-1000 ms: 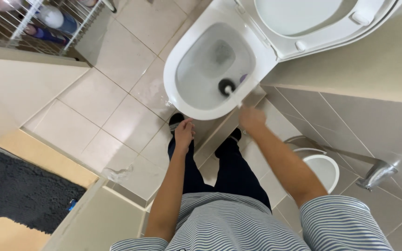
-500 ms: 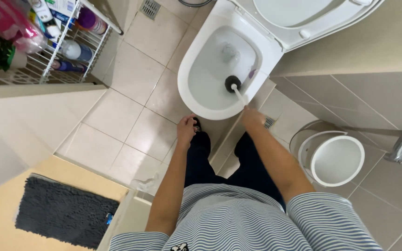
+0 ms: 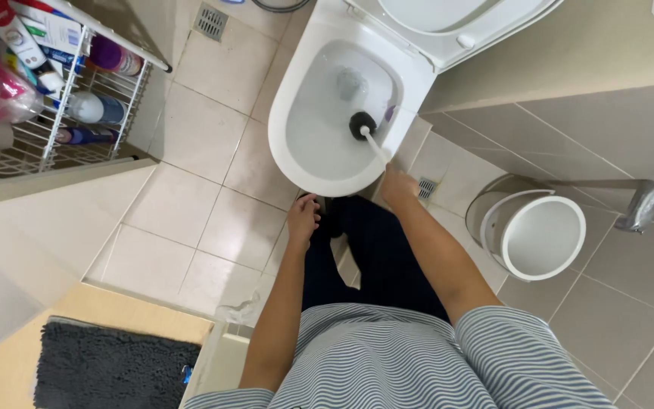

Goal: Scrubbing the inside of a toilet bowl with a brush and rinsing it with water.

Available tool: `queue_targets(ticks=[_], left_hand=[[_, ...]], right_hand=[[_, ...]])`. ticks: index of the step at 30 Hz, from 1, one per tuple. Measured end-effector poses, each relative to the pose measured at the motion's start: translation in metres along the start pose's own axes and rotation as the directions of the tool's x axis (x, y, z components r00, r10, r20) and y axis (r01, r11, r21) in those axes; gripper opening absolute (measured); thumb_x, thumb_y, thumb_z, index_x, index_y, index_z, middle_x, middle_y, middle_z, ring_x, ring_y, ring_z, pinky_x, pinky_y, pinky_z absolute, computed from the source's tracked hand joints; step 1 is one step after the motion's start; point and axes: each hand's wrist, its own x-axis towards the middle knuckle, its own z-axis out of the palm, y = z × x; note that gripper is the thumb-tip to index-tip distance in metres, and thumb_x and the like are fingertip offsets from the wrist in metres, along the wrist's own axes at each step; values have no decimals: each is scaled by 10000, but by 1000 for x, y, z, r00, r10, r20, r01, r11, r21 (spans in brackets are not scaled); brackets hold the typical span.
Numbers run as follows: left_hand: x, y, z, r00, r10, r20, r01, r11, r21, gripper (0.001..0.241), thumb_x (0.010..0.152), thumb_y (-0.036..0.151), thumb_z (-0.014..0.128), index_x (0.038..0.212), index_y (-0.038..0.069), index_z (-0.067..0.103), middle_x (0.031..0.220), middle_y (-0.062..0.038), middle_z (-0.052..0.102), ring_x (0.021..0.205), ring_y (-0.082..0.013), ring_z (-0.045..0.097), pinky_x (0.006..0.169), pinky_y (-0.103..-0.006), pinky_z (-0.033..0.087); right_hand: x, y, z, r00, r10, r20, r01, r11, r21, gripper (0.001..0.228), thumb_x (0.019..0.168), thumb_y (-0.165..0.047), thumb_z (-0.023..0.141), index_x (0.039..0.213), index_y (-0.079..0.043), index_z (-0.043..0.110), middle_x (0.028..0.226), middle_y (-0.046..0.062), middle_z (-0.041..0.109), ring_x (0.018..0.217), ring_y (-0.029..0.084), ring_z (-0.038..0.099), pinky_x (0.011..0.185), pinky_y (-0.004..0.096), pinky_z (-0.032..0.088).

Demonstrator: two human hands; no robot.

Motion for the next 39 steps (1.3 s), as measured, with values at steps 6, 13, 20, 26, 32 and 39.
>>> queue_targets(ticks=[6,13,20,26,32,39], left_hand=[[0,4,4,999,-49,-5,49,999,-20,343,1015,238,531,1295,100,673,960,-8,681,690,-93,594,582,-261,500],[8,44,29,999,15,-34,-15,1000,-13,351,1018,240,524,1294,90,679,966,-4,688,692,-87,599,588,-253,501],[15,68,49,998,45,-43,-48,995,-83,343,1025,239,530,1290,77,677,968,-19,667,683,-102,577,578,-260,483],[14,66,46,999,-7,-43,4,997,-73,341,1019,217,528,1292,80,678,984,-20,671,709,-107,579,579,-275,475],[22,78,11,998,-62,-14,62,998,0,344,1028,218,526,1318,104,671,999,2,667,738,-99,573,606,-274,472],[50,95,-87,996,-59,71,56,998,37,340,1044,252,527,1309,95,672,980,-1,657,702,-101,571,584,-268,479]], right_hand=[[-38,-13,0,995,44,86,-61,978,200,675,988,-171,444,1631,-226,250,1444,191,572,1275,387,605,993,509,534],[30,27,1,996,-90,-28,94,921,378,561,1026,-287,437,1568,-149,382,1373,237,618,1256,424,588,1051,491,468],[78,16,-63,953,-101,-285,241,824,514,475,965,-220,588,1423,-105,540,1182,242,703,1089,422,685,928,499,548],[14,-20,-115,978,-81,-194,173,836,521,481,993,-259,578,1471,-279,534,1101,252,715,1051,438,684,932,525,535],[69,22,-6,925,18,-380,244,739,629,460,970,-191,622,1427,-167,582,1187,247,708,1101,431,669,919,503,531],[16,-90,-56,963,246,112,-172,241,955,514,1004,-205,582,1507,-127,516,1016,266,746,611,315,660,580,482,504]])
